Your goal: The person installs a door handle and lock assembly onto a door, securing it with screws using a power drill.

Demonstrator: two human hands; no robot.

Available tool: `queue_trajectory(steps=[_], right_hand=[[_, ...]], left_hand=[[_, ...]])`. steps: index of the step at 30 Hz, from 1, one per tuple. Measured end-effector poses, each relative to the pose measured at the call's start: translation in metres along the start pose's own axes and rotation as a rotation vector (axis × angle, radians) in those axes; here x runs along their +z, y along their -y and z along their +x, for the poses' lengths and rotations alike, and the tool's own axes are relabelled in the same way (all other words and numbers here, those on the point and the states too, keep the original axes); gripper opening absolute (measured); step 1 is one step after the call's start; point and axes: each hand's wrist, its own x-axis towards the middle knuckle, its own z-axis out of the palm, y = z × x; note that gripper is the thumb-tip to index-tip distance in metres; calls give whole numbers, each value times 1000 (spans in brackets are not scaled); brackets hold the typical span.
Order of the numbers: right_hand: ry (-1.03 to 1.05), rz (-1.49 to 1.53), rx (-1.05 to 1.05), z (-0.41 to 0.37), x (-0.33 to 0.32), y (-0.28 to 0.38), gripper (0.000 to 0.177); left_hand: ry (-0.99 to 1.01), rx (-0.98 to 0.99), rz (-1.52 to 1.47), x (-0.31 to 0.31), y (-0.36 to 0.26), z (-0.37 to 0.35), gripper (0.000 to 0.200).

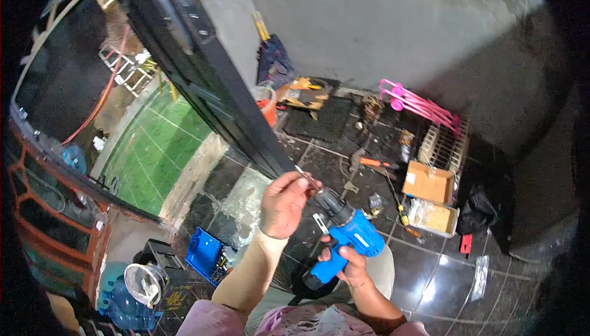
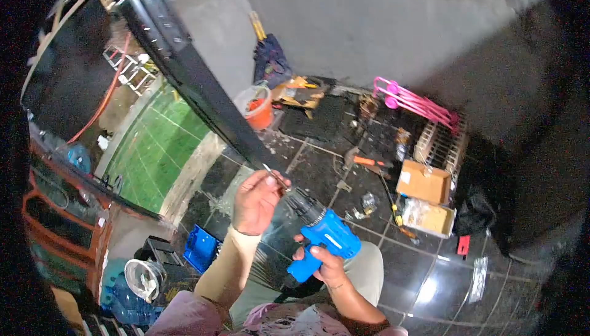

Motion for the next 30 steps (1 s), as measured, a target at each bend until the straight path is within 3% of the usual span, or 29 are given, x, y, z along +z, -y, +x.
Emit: queue_trajectory(steps=[5,10,13,16,19,21,23,24,27,30], right_hand=[[87,78,-6,5,18,2,52],[159,-29,-30,13,41,9,52],[197,-22,-50,18,51,12,53],[280,-5,-58,30,66,24,55],[255,-121,-112,43,96,39,53],[198,-154,-206,52,120,38,59],[197,-219,-270,69,134,33,66],[185,-274,-355,78,148,26,58],[179,-336,-424,106,157,7,60],[46,-369,-546,121,170,-20,63]], left_hand=[[89,50,112,-4,-23,-3,17],[122,101,114,0,-57,-7,17],[76,196,186,9,-85,-3,17],[72,367,458,7,-139,17,20],[-75,503,742,6,-192,37,25],[-182,703,1169,-10,-202,63,44],[-231,989,1365,-8,-203,72,52],[-217,1055,1316,-13,-203,83,55],[-117,1332,1268,-38,-232,118,51],[211,1621,1421,-25,-303,131,41]])
